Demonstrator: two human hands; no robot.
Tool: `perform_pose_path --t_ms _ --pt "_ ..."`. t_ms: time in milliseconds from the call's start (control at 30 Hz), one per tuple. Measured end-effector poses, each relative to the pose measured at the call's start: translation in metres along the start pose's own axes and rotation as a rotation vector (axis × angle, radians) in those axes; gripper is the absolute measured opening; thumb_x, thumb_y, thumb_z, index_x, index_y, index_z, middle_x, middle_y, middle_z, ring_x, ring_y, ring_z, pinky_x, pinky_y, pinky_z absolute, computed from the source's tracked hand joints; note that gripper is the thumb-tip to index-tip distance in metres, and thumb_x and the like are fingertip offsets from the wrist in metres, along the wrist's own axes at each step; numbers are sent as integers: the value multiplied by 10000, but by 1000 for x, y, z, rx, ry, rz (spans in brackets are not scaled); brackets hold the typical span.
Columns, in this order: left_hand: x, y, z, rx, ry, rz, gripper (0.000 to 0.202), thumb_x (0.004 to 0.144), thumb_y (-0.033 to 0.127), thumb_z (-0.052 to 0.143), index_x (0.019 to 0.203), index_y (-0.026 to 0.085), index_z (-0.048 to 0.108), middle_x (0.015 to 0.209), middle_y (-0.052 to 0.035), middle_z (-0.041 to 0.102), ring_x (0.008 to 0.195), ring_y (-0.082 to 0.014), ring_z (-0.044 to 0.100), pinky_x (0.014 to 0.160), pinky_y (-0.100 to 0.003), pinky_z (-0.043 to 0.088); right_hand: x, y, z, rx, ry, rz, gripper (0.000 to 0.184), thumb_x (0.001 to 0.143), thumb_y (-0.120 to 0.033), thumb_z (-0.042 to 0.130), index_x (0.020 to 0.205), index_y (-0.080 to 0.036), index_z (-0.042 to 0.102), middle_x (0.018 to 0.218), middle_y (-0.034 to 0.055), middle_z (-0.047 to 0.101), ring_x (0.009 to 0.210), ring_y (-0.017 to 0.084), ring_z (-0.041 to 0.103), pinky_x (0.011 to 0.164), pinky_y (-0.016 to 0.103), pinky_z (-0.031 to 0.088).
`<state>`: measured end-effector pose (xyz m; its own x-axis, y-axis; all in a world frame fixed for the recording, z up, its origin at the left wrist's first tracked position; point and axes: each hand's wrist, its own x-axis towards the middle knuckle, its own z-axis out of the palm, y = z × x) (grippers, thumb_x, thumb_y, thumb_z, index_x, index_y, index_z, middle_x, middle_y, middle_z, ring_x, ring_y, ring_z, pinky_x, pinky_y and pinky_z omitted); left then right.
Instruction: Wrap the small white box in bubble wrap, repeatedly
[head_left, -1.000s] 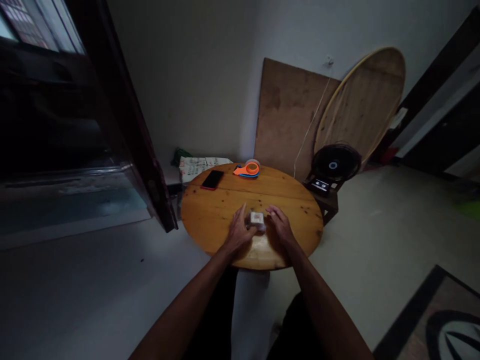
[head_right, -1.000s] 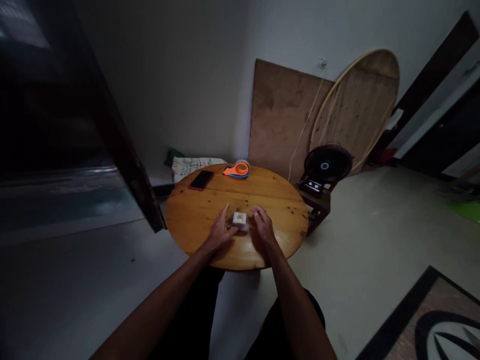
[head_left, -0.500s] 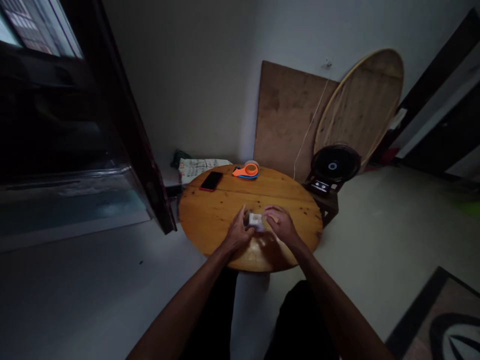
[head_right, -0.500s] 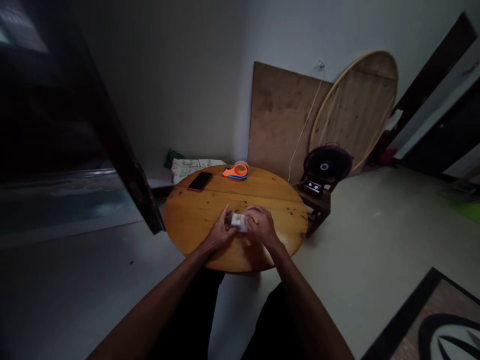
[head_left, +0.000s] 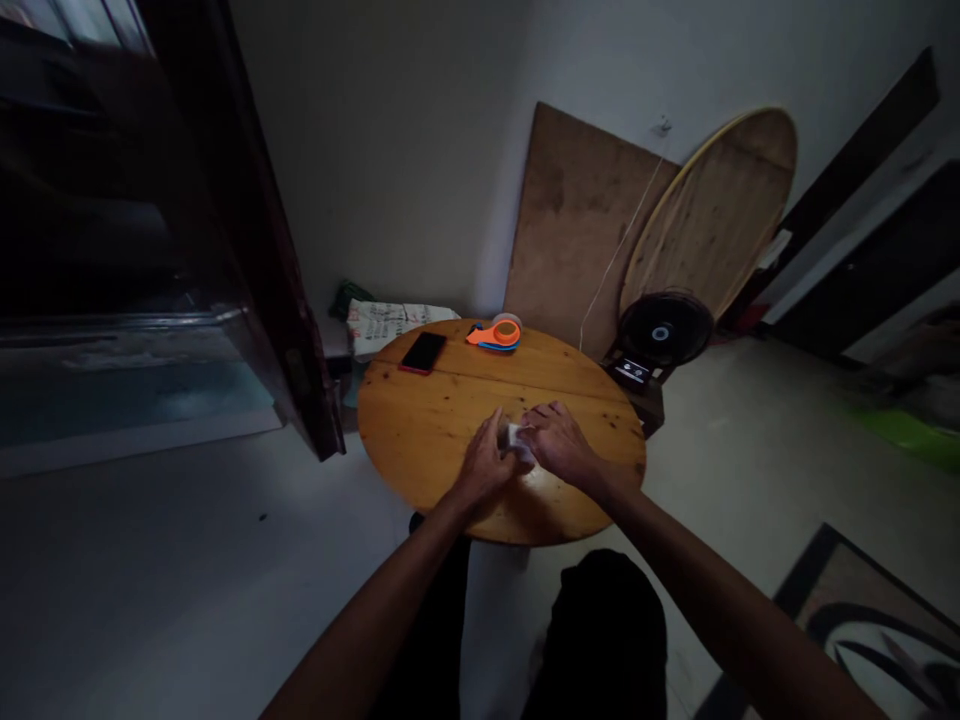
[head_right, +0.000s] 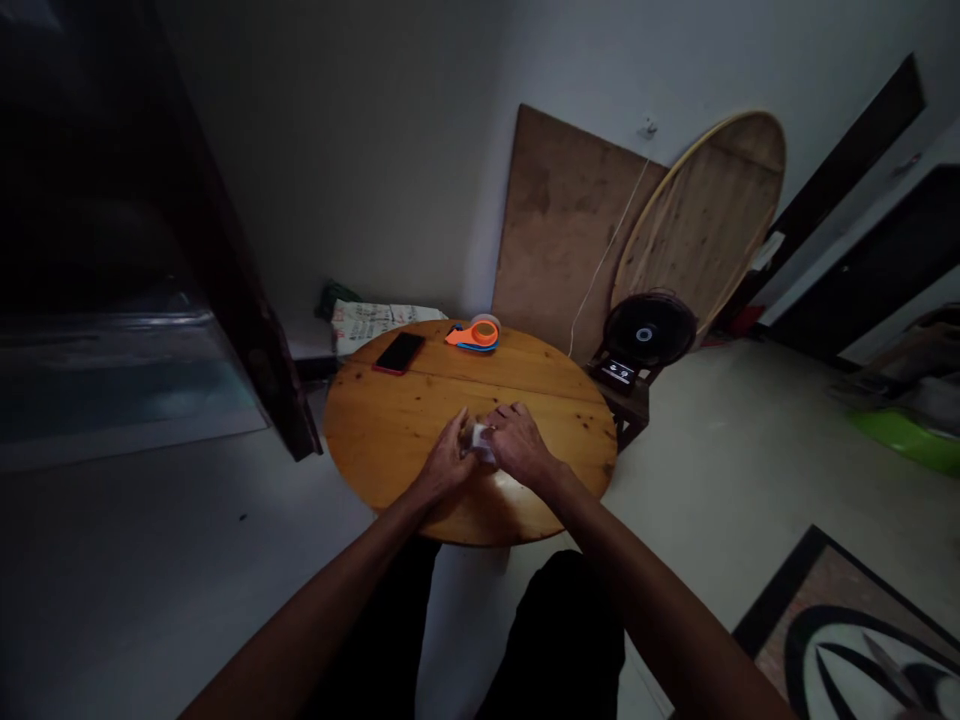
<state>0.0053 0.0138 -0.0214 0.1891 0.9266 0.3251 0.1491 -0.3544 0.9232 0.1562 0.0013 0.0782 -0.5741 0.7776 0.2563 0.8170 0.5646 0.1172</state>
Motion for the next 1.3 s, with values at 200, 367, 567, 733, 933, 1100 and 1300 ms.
perform_pose_path --t_ms 200,367,567,733,933,1100,1300 --pt "5 -3 1 -55 3 -42 652 866 345 561 1454 160 347 1483 -147 412 1372 -262 394 1156 -445 305 -3 -2 9 -21 36 0 208 869 -142 527 833 -181 728 924 110 694 928 243 525 850 397 314" --pt "4 1 2 28 29 -28 603 868 354 558 1425 182 403 1467 -129 442 1370 -262 397 1164 -448 288 -2 -3 12 -62 28 35 201 866 -145 508 854 -161 708 912 121 685 912 246 528 849 401 320" --pt "0 4 1 75 28 3 611 887 343 527 1446 162 362 1471 -138 431 1367 -264 396 1151 -451 313 23 24 9 76 66 153 164 791 -137 514 803 -175 672 880 92 690 845 218 569 816 359 345" --pt "1 1 2 54 35 -8 650 841 275 562 1445 154 354 1472 -141 424 1352 -263 416 1149 -436 323 29 64 19 456 331 569 191 792 -223 481 724 -188 656 768 62 678 694 184 562 692 307 395" --pt "2 1 3 42 29 -45 658 818 241 566 1435 132 363 1466 -158 425 1359 -274 404 1150 -445 318 -20 60 43 989 350 630 247 752 -394 577 792 -172 677 805 37 683 744 187 602 701 308 464" --pt "1 3 2 16 40 -71 667 816 238 567 1435 128 346 1453 -165 436 1341 -272 428 1133 -449 342 -16 44 51 1171 253 608 258 712 -387 633 853 -176 681 850 24 679 774 172 604 734 299 476" --pt "1 9 0 5 39 -83 654 813 251 583 1419 137 366 1417 -163 477 1315 -281 457 1113 -458 363 6 49 57 1212 102 537 230 699 -387 630 771 -170 655 756 2 642 673 134 544 636 242 431"
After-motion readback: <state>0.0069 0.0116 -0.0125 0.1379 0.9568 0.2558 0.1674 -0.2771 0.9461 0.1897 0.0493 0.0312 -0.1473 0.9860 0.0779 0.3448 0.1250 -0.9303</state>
